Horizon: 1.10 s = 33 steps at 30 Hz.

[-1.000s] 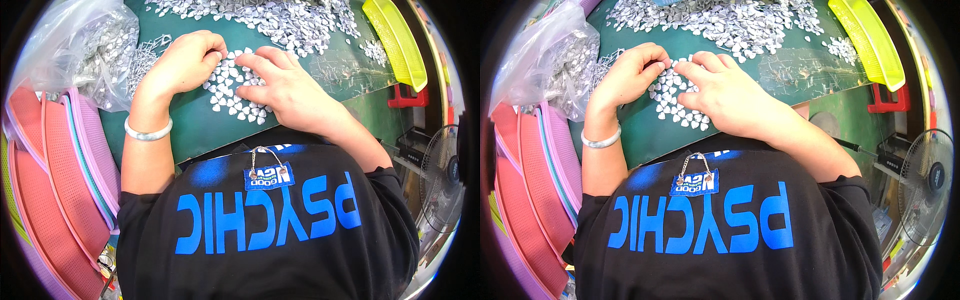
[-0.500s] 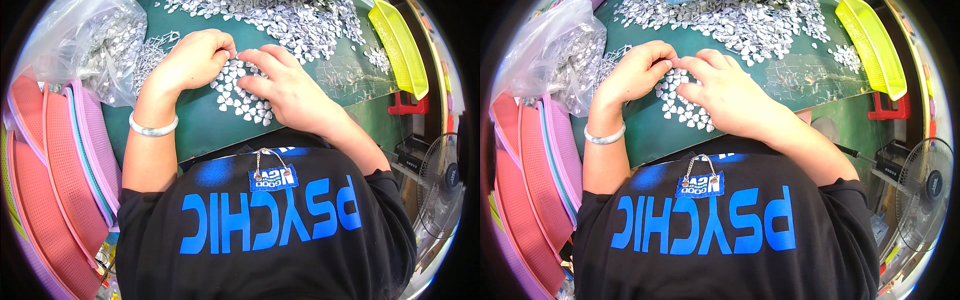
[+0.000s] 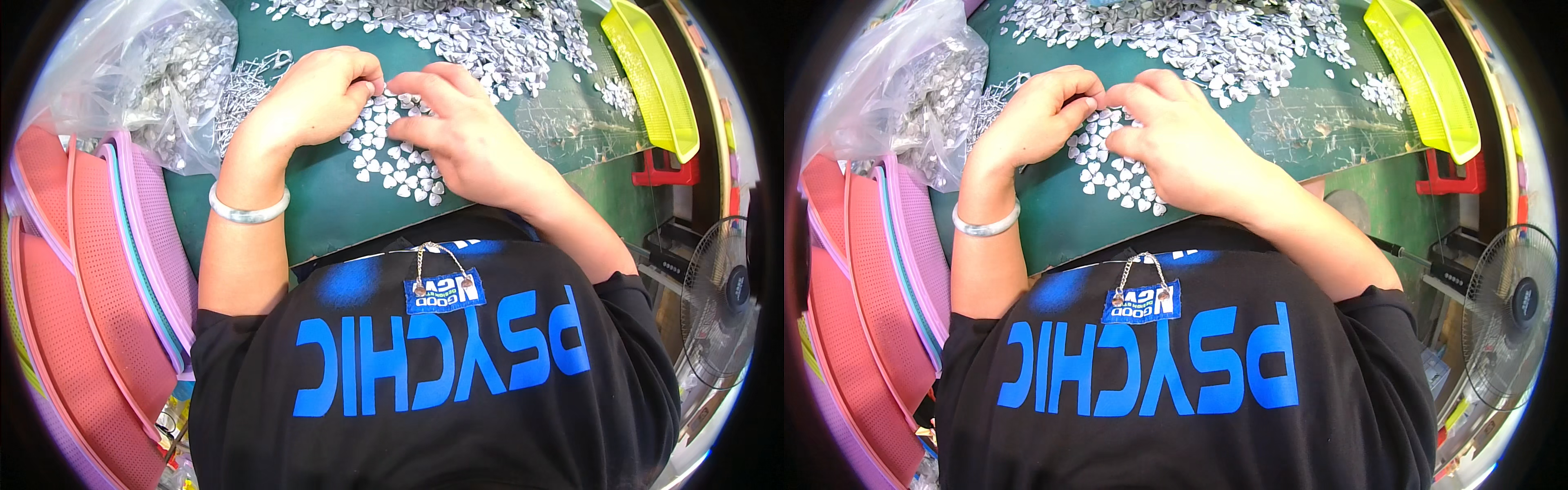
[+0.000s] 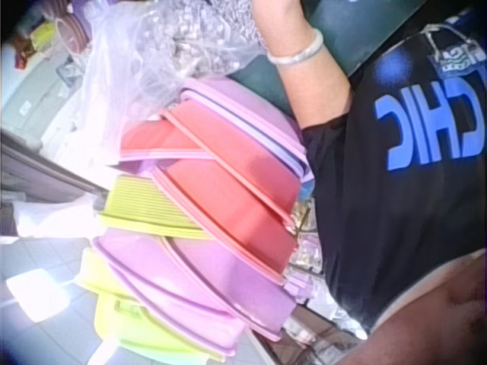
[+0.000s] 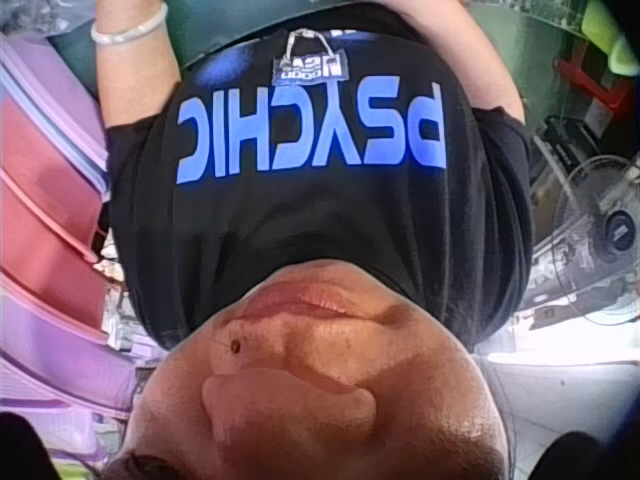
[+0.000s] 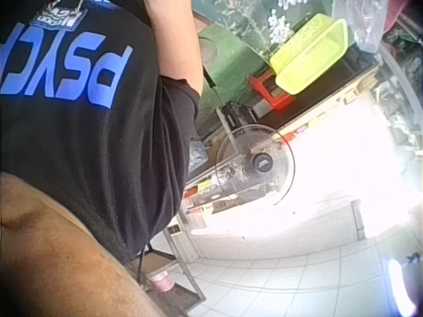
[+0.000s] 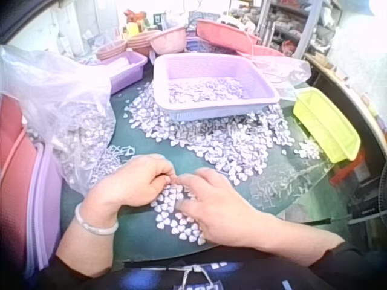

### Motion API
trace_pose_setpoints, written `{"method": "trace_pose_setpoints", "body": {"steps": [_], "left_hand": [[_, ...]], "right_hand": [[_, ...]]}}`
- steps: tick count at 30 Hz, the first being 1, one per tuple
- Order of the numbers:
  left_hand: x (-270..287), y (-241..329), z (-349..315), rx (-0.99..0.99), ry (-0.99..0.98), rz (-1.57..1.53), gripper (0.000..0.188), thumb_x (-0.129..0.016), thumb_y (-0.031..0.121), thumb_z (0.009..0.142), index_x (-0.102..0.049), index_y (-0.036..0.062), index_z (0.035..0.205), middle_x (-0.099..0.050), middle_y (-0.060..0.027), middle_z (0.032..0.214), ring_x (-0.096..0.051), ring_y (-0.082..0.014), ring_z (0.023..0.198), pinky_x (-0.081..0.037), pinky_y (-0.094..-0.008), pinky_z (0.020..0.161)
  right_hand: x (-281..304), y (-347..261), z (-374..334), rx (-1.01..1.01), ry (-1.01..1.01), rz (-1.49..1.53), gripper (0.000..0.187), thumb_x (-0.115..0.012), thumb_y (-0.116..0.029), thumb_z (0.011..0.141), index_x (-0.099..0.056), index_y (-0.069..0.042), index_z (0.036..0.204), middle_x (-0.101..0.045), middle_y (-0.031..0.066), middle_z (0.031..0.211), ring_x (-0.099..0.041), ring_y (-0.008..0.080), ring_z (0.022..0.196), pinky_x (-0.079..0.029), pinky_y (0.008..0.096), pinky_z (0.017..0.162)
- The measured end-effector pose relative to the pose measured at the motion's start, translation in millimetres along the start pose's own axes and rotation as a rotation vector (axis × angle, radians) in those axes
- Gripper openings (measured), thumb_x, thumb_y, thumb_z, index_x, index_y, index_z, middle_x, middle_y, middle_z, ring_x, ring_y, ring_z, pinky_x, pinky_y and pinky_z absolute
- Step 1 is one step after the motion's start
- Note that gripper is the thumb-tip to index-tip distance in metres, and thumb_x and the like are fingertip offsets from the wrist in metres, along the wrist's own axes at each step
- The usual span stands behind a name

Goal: The person sits at a green work table and repeatedly picks up small white heart-shaped pieces and silver metal pins. They insert the pins into the hearts and place the assembled items into a yellow basket on the right. The person continues this repetitive assembly process throughout the video.

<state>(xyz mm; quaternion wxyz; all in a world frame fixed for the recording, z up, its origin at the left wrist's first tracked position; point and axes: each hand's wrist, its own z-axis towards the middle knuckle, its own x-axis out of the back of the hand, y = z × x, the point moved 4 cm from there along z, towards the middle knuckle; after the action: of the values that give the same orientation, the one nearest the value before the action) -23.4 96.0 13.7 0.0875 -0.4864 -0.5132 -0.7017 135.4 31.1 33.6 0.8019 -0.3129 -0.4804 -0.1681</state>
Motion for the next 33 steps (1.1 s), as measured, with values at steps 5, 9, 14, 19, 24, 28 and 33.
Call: {"method": "trace_pose_setpoints", "body": {"steps": [5, 9, 14, 19, 24, 28, 33], "left_hand": [[1, 1, 0, -0.009, -0.007, 0.007, 0.014, -0.055, 0.005, 0.086, -0.064, -0.0012, 0.095, -0.065, -0.0131, 0.090, -0.063, -0.0256, 0.084, -0.049, -0.0336, 0.076], [0, -1, 1, -0.009, -0.008, 0.016, 0.014, -0.055, 0.006, 0.086, -0.064, -0.0012, 0.094, -0.065, -0.0132, 0.088, -0.062, -0.0247, 0.081, -0.049, -0.0335, 0.075], [3, 2, 0, 0.087, -0.023, -0.054, 0.014, -0.055, 0.006, 0.087, -0.064, -0.0013, 0.094, -0.058, -0.0076, 0.072, -0.053, -0.0149, 0.066, -0.044, -0.0304, 0.062], [3, 1, 0, 0.077, 0.045, -0.103, 0.014, -0.054, 0.006, 0.088, -0.063, -0.0010, 0.096, -0.050, -0.0016, 0.063, -0.044, -0.0084, 0.059, -0.039, -0.0273, 0.055], [2, 1, 0, 0.091, 0.046, -0.115, 0.020, -0.052, 0.004, 0.088, -0.063, 0.0001, 0.105, -0.057, -0.0030, 0.070, -0.047, -0.0090, 0.061, -0.043, -0.0274, 0.058], [2, 2, 0, 0.083, 0.037, -0.119, 0.019, -0.052, 0.003, 0.088, -0.063, 0.0002, 0.104, -0.057, -0.0034, 0.070, -0.048, -0.0092, 0.062, -0.043, -0.0271, 0.059], [0, 0, -1, 0.028, 0.033, -0.117, 0.016, -0.054, 0.001, 0.087, -0.066, -0.0004, 0.097, -0.060, -0.0046, 0.077, -0.051, -0.0095, 0.066, -0.043, -0.0267, 0.061]], "right_hand": [[5, 10, -8, -0.077, 0.063, 0.067, 0.017, -0.062, 0.002, 0.074, -0.068, -0.005, 0.088, -0.058, 0.0110, 0.111, -0.050, 0.0329, 0.108, -0.044, 0.0408, 0.092], [9, 11, -12, -0.079, 0.077, 0.058, 0.018, -0.061, 0.004, 0.073, -0.067, -0.004, 0.088, -0.059, 0.0106, 0.109, -0.052, 0.0317, 0.105, -0.045, 0.0404, 0.089], [21, 21, -21, -0.112, 0.176, 0.043, 0.027, -0.057, 0.009, 0.073, -0.065, -0.004, 0.094, -0.062, 0.0100, 0.103, -0.057, 0.0304, 0.097, -0.047, 0.0381, 0.085], [34, 29, -41, -0.149, 0.309, 0.009, 0.031, -0.055, 0.013, 0.071, -0.064, -0.003, 0.096, -0.064, 0.0102, 0.095, -0.059, 0.0305, 0.087, -0.049, 0.0362, 0.075], [36, 29, -61, -0.170, 0.287, -0.001, 0.028, -0.057, 0.011, 0.071, -0.064, -0.003, 0.094, -0.064, 0.0094, 0.092, -0.058, 0.0295, 0.080, -0.048, 0.0354, 0.069], [34, 28, -75, -0.167, 0.244, -0.004, 0.027, -0.058, 0.010, 0.071, -0.064, -0.003, 0.095, -0.064, 0.0094, 0.093, -0.059, 0.0296, 0.082, -0.049, 0.0360, 0.070], [31, 20, -78, -0.114, 0.191, 0.041, 0.030, -0.058, 0.009, 0.070, -0.063, -0.002, 0.097, -0.064, 0.0100, 0.097, -0.060, 0.0306, 0.087, -0.051, 0.0370, 0.075]]}}
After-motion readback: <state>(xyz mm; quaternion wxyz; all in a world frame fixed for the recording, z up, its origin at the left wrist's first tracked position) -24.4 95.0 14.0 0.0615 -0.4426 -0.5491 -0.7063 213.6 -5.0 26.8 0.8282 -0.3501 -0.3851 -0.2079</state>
